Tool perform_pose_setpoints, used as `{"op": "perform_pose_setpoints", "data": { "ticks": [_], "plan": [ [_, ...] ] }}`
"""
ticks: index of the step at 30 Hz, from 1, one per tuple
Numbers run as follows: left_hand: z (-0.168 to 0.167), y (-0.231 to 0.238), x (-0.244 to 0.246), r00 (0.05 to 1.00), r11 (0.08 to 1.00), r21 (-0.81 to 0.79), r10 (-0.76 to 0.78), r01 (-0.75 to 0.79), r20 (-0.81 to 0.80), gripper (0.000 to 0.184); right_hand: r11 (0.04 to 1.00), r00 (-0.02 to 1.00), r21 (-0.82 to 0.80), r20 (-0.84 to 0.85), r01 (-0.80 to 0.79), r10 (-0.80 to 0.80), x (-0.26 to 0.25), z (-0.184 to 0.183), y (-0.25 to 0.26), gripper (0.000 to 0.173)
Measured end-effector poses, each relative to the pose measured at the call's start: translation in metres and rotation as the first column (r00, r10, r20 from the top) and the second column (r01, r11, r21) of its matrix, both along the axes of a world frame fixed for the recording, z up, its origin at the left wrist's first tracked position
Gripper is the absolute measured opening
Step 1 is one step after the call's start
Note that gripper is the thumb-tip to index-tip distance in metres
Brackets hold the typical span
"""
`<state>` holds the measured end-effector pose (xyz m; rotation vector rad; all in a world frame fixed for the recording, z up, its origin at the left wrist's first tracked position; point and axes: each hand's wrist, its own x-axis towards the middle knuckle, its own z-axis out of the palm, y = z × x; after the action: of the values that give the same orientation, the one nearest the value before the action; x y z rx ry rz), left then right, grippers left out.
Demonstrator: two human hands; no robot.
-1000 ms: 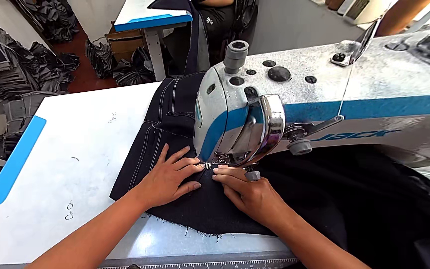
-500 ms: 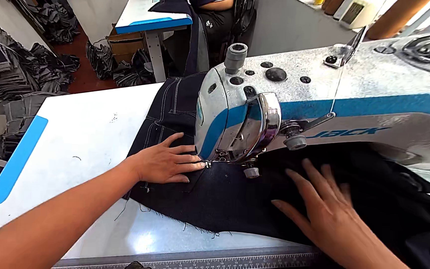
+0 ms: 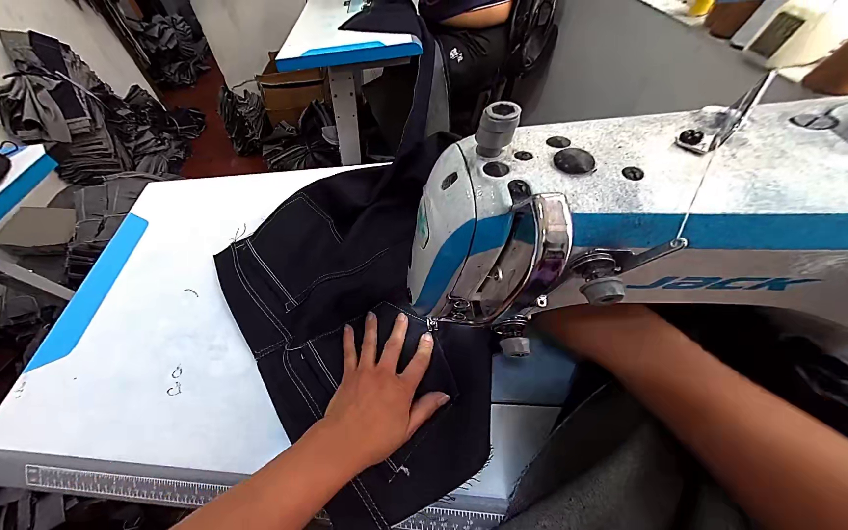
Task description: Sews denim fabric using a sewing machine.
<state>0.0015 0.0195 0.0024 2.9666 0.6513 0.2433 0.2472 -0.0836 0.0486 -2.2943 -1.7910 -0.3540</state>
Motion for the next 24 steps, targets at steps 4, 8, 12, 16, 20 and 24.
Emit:
{"op": "perform_pose_setpoints", "data": {
  "ticks": [4, 8, 12, 16, 20, 24],
  "plan": [
    [-0.005, 0.019, -0.008, 0.994, 0.995, 0.035, -0.096, 0.094, 0.058, 0.061, 0.938, 0.95, 0.169, -0.024, -0.302, 0.31, -0.023, -0.043, -0.045, 0.037],
    [-0.002, 0.029, -0.01, 0.988, 0.989, -0.002, -0.15, 0.15, 0.03, 0.057, 0.944, 0.949, 0.097, 0.014, -0.314, 0.315, 0.01, -0.054, -0.081, 0.041],
    [-0.001, 0.034, -0.011, 0.98, 0.98, -0.025, -0.196, 0.197, 0.038, 0.061, 0.924, 0.917, -0.039, 0.111, -0.381, 0.383, 0.037, -0.03, -0.095, 0.026],
    [-0.005, 0.034, -0.013, 0.965, 0.97, 0.024, -0.241, 0.24, 0.099, 0.06, 0.961, 0.952, -0.159, 0.172, -0.226, 0.252, -0.004, 0.017, -0.083, 0.011],
    [-0.007, 0.04, -0.014, 0.945, 0.955, 0.033, -0.296, 0.295, 0.141, 0.058, 0.884, 0.885, 0.087, -0.045, -0.459, 0.464, -0.055, -0.006, -0.048, 0.025],
    [-0.006, 0.049, -0.015, 0.926, 0.936, 0.029, -0.351, 0.35, 0.139, 0.056, 0.862, 0.869, 0.143, -0.022, -0.486, 0.494, -0.064, -0.051, -0.043, 0.023]
  ]
}}
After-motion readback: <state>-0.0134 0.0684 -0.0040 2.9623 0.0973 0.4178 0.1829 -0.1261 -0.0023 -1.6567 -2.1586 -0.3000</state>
